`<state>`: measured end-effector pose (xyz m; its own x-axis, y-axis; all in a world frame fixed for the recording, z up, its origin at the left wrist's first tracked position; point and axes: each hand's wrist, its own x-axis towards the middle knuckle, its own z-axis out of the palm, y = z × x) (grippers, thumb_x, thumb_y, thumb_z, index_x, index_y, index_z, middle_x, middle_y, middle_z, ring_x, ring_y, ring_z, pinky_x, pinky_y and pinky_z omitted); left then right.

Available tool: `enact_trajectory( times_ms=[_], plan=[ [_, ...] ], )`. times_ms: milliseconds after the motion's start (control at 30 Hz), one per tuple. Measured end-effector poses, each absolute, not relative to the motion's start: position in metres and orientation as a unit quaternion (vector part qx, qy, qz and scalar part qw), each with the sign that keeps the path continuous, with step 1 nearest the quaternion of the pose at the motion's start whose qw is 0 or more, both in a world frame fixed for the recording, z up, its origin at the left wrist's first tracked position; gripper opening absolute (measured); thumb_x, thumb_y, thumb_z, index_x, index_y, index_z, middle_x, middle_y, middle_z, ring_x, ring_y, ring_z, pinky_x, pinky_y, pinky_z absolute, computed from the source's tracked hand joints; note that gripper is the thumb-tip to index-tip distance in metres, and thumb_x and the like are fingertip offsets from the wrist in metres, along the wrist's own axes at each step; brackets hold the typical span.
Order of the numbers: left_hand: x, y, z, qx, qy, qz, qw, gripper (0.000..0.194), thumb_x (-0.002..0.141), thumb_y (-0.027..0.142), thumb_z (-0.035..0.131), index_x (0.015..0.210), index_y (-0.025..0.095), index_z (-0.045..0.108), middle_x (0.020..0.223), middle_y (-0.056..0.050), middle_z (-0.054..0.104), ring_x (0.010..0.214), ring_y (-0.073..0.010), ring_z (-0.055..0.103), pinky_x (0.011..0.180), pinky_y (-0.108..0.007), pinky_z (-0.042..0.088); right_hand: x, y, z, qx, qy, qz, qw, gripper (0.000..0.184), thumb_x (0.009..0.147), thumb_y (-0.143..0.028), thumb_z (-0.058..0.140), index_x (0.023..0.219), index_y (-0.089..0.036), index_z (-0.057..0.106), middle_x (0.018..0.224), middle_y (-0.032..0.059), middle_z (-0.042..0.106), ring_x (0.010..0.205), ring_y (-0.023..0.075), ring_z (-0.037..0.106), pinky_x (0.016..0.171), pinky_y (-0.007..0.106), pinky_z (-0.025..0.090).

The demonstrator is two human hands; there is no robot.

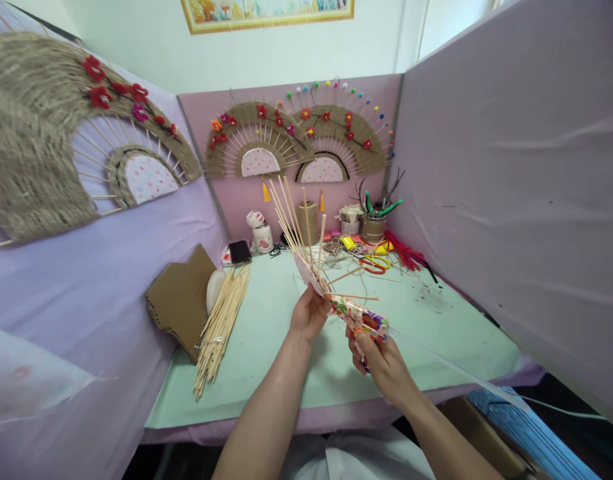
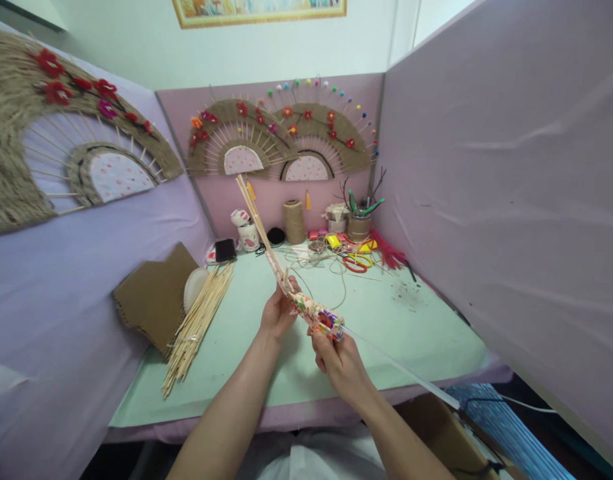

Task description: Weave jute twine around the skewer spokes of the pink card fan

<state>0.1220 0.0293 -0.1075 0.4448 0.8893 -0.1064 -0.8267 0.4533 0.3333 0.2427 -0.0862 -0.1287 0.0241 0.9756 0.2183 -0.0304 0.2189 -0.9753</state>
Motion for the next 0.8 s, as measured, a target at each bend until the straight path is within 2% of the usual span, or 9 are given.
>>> enact_trajectory(
  times_ms=[167, 400, 567, 667, 800],
  plan=[
    [0.122, 0.03, -0.108, 0.124, 0.131, 0.506, 0.843, 0.024, 0.097, 0.019, 0.039, 0.098, 0.011, 0.062, 0.077, -0.004, 0.067, 0.067, -0.0103, 0.065, 0.059, -0.02, 0.051, 0.243, -0.086, -0.128, -0.438, -0.537, 0.447, 0.565, 0.041, 0.092, -0.055, 0.043, 0.085, -0.016, 0.052, 0.062, -0.0038, 0.039, 0.049, 0.0083, 0.038, 0.042, 0.023, 0.035],
    [0.123, 0.03, -0.107, 0.118, 0.139, 0.522, 0.834, 0.028, 0.098, 0.017, 0.034, 0.099, 0.012, 0.062, 0.078, -0.005, 0.068, 0.069, -0.0102, 0.066, 0.057, -0.018, 0.051, 0.242, -0.086, -0.128, -0.437, -0.526, 0.447, 0.577, 0.04, 0.091, -0.056, 0.043, 0.088, -0.017, 0.053, 0.063, -0.0038, 0.039, 0.049, 0.0084, 0.038, 0.042, 0.023, 0.036],
    [0.123, 0.031, -0.108, 0.105, 0.149, 0.521, 0.834, 0.025, 0.097, 0.017, 0.038, 0.099, 0.013, 0.062, 0.079, -0.004, 0.068, 0.072, -0.0101, 0.065, 0.064, -0.02, 0.052, 0.241, -0.087, -0.134, -0.441, -0.513, 0.435, 0.594, 0.037, 0.092, -0.052, 0.046, 0.093, -0.017, 0.055, 0.065, -0.0024, 0.043, 0.052, 0.0097, 0.041, 0.044, 0.024, 0.037],
    [0.122, 0.03, -0.106, 0.093, 0.139, 0.528, 0.833, 0.027, 0.097, 0.016, 0.035, 0.097, 0.014, 0.062, 0.081, -0.004, 0.068, 0.075, -0.0089, 0.066, 0.068, -0.018, 0.053, 0.237, -0.09, -0.133, -0.414, -0.499, 0.431, 0.627, 0.038, 0.09, -0.054, 0.047, 0.095, -0.017, 0.055, 0.065, -0.0024, 0.043, 0.05, 0.0097, 0.04, 0.042, 0.024, 0.034],
    [0.12, 0.026, -0.1, 0.086, 0.131, 0.529, 0.834, 0.033, 0.098, 0.015, 0.031, 0.093, 0.015, 0.063, 0.083, -0.004, 0.067, 0.077, -0.0073, 0.066, 0.071, -0.016, 0.053, 0.251, -0.087, -0.124, -0.44, -0.485, 0.359, 0.665, 0.036, 0.088, -0.053, 0.049, 0.096, -0.019, 0.056, 0.066, -0.001, 0.047, 0.051, 0.0118, 0.041, 0.044, 0.026, 0.034]
  ],
)
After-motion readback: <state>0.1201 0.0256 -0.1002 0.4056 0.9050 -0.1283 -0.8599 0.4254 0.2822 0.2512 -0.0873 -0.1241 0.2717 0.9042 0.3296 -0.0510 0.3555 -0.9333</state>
